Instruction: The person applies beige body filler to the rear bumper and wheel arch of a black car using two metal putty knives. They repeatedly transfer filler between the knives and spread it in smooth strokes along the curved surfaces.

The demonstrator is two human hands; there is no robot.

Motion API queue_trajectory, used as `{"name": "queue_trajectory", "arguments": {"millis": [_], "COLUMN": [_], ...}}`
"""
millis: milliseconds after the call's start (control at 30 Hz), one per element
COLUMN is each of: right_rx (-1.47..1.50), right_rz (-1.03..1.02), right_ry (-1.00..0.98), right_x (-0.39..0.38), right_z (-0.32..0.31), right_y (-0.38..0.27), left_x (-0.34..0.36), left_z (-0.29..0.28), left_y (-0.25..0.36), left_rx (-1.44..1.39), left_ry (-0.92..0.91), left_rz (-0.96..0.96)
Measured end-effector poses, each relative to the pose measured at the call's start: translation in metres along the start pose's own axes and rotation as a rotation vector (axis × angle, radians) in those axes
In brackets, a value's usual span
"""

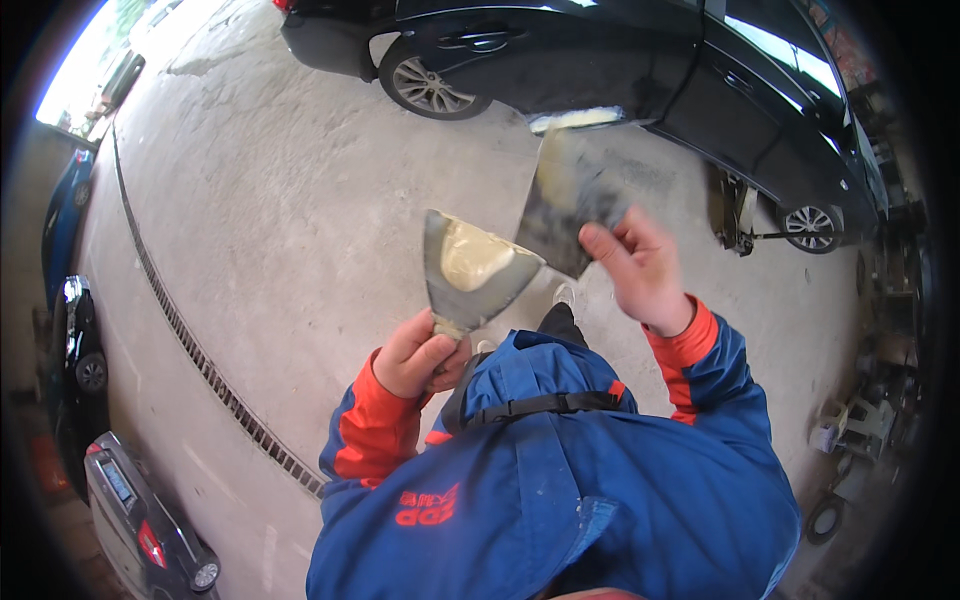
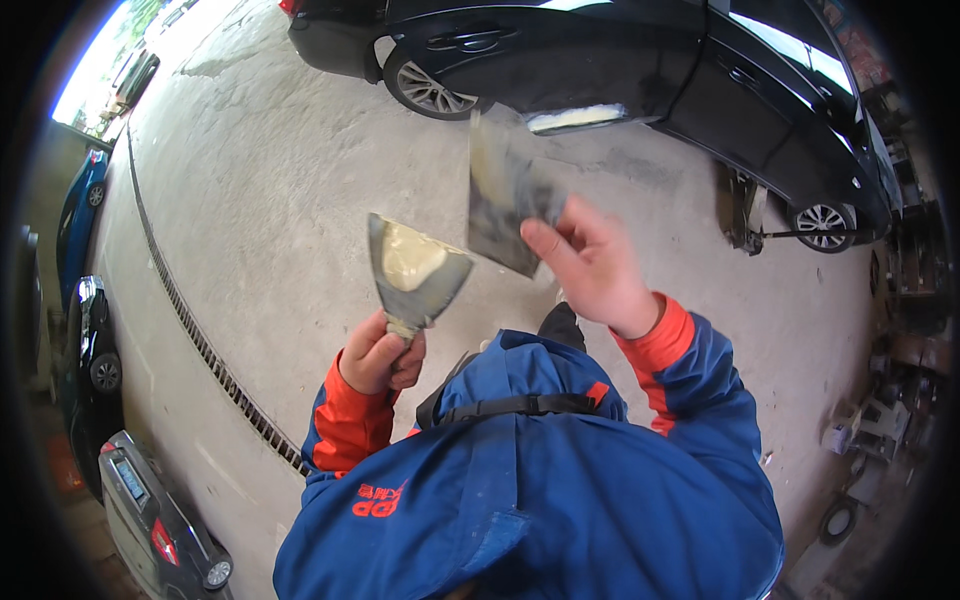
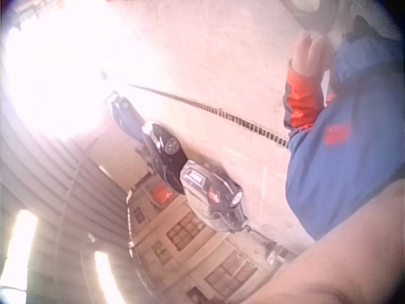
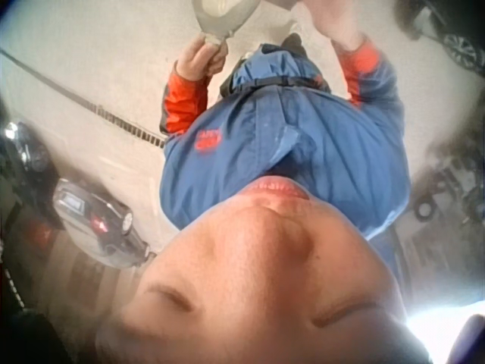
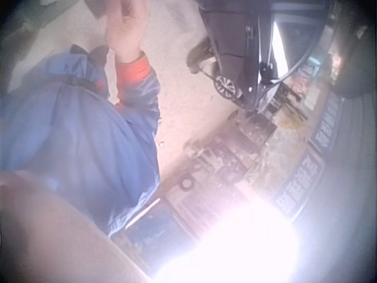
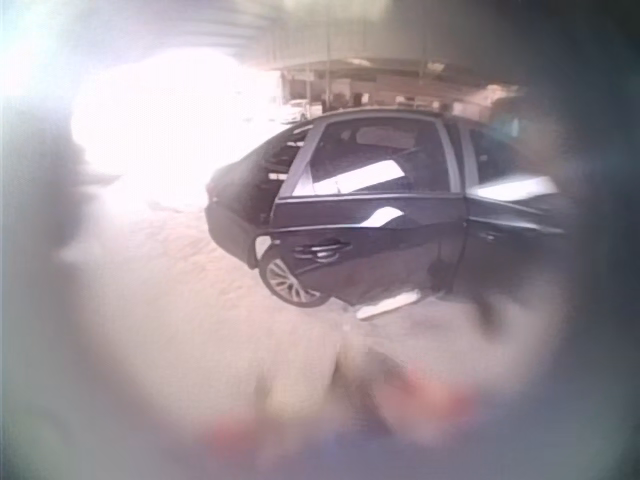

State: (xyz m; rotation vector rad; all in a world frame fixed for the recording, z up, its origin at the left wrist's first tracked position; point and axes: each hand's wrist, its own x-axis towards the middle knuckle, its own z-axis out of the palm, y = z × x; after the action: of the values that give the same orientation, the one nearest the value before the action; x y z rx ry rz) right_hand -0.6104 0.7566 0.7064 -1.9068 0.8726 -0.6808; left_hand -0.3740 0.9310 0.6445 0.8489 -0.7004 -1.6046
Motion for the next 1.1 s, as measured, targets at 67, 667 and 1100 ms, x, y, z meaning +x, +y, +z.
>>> {"name": "queue_trajectory", "arguments": {"millis": [67,667,1100], "right_rx": [0.083,1.139,1.180], "right_rz": [-0.144,0.406,0.499], "right_ry": [0.045,-0.216,-0.170], "right_x": [0.000,-0.021,-0.026], "right_z": [0.000,0.068,0.049], "right_y": [-0.002,0.012,-0.011], "left_x": [0.000,0.036,0.035], "left_z": [-0.001,-0.008,-0.032], "left_y": [-0.003,-0.043,-0.086], "left_rx": [-0.029,1.010,1.263], "left_ry": [-0.070,0.066,0.244], "left_rz": [-0.104,0.828,0.591]}}
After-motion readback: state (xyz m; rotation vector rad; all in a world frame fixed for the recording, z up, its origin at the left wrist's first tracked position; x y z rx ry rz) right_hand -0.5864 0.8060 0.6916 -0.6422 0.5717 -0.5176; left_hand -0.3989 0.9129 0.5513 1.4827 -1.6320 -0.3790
